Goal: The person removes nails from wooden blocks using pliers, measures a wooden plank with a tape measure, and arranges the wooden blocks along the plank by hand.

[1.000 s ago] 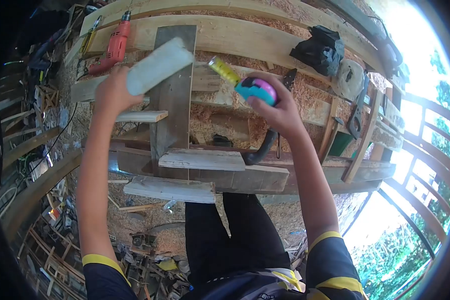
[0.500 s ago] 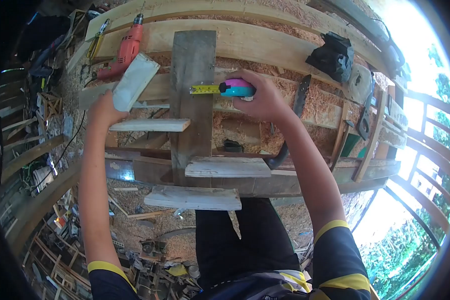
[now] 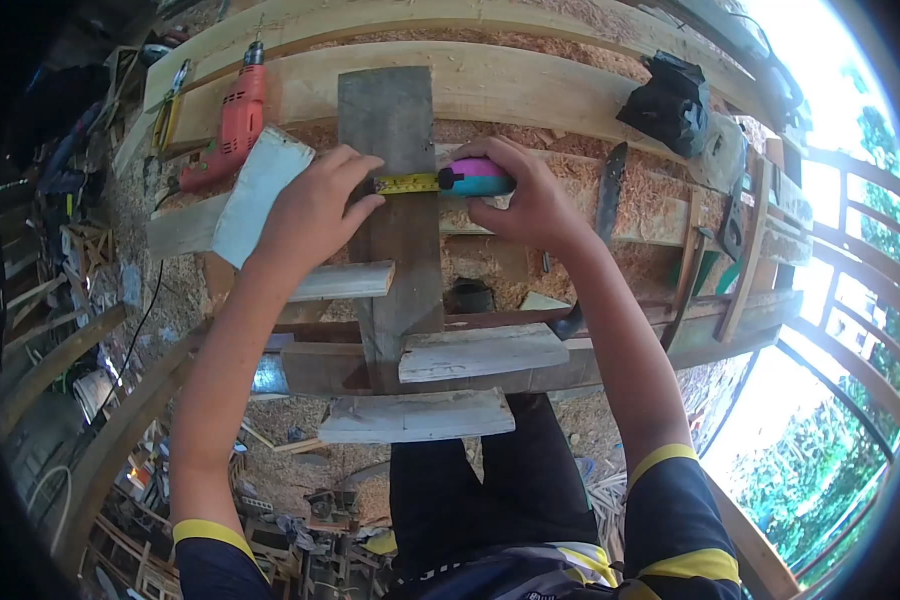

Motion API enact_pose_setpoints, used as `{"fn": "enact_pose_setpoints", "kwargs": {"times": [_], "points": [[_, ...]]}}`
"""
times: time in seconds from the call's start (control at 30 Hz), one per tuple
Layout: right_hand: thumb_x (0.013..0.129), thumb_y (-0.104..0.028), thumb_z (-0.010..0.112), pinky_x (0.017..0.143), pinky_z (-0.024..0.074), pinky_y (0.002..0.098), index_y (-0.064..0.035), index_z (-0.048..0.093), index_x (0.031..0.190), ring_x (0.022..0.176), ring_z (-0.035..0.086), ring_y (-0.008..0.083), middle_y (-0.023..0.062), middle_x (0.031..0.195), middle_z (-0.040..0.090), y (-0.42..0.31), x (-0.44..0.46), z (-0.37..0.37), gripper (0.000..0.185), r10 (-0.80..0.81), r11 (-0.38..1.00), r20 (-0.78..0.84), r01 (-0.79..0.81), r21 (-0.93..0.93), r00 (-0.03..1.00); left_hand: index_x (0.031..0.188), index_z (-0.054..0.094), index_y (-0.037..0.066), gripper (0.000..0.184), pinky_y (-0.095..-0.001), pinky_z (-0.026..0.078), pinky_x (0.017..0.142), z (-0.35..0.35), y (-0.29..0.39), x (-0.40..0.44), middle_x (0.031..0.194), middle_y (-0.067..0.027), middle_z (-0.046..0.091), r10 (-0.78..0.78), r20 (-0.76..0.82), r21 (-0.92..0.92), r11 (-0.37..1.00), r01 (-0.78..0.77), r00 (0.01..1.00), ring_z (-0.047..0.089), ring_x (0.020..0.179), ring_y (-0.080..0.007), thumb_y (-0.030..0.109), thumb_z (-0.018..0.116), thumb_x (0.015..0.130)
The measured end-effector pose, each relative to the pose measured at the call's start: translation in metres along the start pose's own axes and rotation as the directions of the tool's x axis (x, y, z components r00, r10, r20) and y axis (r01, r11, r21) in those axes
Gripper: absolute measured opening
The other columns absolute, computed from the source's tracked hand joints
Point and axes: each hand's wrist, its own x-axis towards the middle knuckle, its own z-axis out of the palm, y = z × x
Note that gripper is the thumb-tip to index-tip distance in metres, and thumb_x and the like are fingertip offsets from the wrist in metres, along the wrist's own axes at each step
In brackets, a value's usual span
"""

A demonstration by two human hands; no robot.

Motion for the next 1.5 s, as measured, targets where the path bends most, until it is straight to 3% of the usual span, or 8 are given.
{"fn": "enact_pose_setpoints", "kwargs": {"times": [0.07, 0.13, 0.27, 0.37, 0.67, 0.87, 1.27, 1.5], "points": [[0.081, -0.006, 0.074, 0.100, 0.0550, 0.0399, -0.0054, 0.067, 0.127, 0.110, 0.069, 0.0293, 0.0122, 0.117, 0.071, 0.004, 0.000, 0.002, 0.047, -0.014, 1.000, -0.012, 0.014, 0.006, 1.000, 0.123, 0.071, 0.004, 0.032, -0.0445, 0.056, 0.088, 0.018, -0.006, 0.012, 0.120, -0.0121, 0.068, 0.065, -0.033, 0.035, 0.997, -0.064, 0.997, 0.069, 0.104, -0.0363, 0.016, 0.079, 0.094], [0.080, -0.005, 0.073, 0.101, 0.0547, 0.0401, -0.0053, 0.067, 0.127, 0.110, 0.069, 0.0302, 0.0122, 0.116, 0.071, 0.008, -0.001, 0.003, 0.047, -0.020, 1.000, -0.014, 0.021, 0.014, 1.000, 0.117, 0.073, 0.004, 0.027, -0.0415, 0.056, 0.083, 0.016, -0.011, 0.019, 0.112, -0.0115, 0.069, 0.037, 0.018, -0.070, 0.997, -0.036, 0.999, 0.069, 0.095, -0.0321, 0.014, 0.079, 0.094], [0.080, -0.005, 0.073, 0.101, 0.0546, 0.0418, -0.0053, 0.067, 0.126, 0.112, 0.068, 0.0327, 0.0130, 0.116, 0.070, 0.005, 0.000, 0.004, 0.046, -0.008, 1.000, -0.038, 0.009, 0.030, 0.999, 0.111, 0.074, 0.003, 0.021, -0.0342, 0.053, 0.075, 0.015, -0.020, 0.022, 0.095, -0.0091, 0.071, -0.090, 0.118, -0.321, 0.939, 0.123, 0.989, 0.067, 0.079, -0.0203, 0.011, 0.081, 0.093], [0.080, -0.006, 0.074, 0.101, 0.0551, 0.0427, -0.0052, 0.067, 0.126, 0.112, 0.068, 0.0338, 0.0137, 0.117, 0.069, 0.008, -0.001, 0.003, 0.046, -0.021, 1.000, -0.052, 0.021, -0.002, 0.998, 0.112, 0.074, 0.004, 0.021, -0.0311, 0.051, 0.072, 0.014, -0.012, 0.022, 0.088, -0.0073, 0.072, -0.160, 0.129, -0.344, 0.918, 0.195, 0.979, 0.064, 0.075, -0.0140, 0.010, 0.081, 0.093], [0.078, -0.007, 0.076, 0.097, 0.0574, 0.0431, -0.0061, 0.068, 0.126, 0.111, 0.070, 0.0343, 0.0140, 0.117, 0.069, 0.016, -0.007, -0.005, 0.049, -0.013, 1.000, -0.066, 0.013, 0.000, 0.998, 0.111, 0.078, 0.005, 0.019, -0.0290, 0.049, 0.067, 0.019, -0.002, 0.026, 0.085, -0.0064, 0.075, -0.201, 0.123, -0.332, 0.914, 0.231, 0.972, 0.063, 0.072, -0.0115, 0.013, 0.080, 0.095], [0.077, -0.008, 0.076, 0.095, 0.0582, 0.0432, -0.0070, 0.068, 0.125, 0.110, 0.070, 0.0338, 0.0136, 0.116, 0.069, 0.012, -0.005, -0.009, 0.049, 0.001, 0.999, -0.064, -0.004, -0.040, 0.998, 0.108, 0.080, 0.004, 0.016, -0.0272, 0.048, 0.068, 0.015, 0.006, 0.030, 0.080, -0.0036, 0.074, -0.307, 0.171, -0.338, 0.874, 0.349, 0.936, 0.062, 0.071, -0.0088, 0.014, 0.080, 0.096], [0.078, -0.005, 0.075, 0.092, 0.0586, 0.0433, -0.0048, 0.068, 0.124, 0.107, 0.070, 0.0357, 0.0151, 0.115, 0.068, 0.009, -0.002, -0.010, 0.047, -0.024, 0.999, -0.037, 0.023, -0.038, 0.999, 0.107, 0.080, 0.004, 0.016, -0.0286, 0.048, 0.068, 0.019, 0.001, 0.034, 0.080, -0.0038, 0.073, -0.322, 0.155, -0.330, 0.874, 0.356, 0.934, 0.062, 0.072, -0.0094, 0.014, 0.080, 0.095], [0.079, -0.005, 0.075, 0.092, 0.0585, 0.0445, -0.0058, 0.068, 0.124, 0.107, 0.070, 0.0375, 0.0152, 0.115, 0.068, 0.008, -0.001, -0.009, 0.045, -0.067, 0.995, -0.059, 0.062, -0.076, 0.996, 0.103, 0.073, 0.006, 0.014, -0.0356, 0.050, 0.072, 0.007, 0.012, 0.049, 0.080, -0.0065, 0.069, -0.283, 0.252, -0.134, 0.937, 0.323, 0.925, 0.063, 0.072, -0.0210, 0.016, 0.078, 0.094]]}}
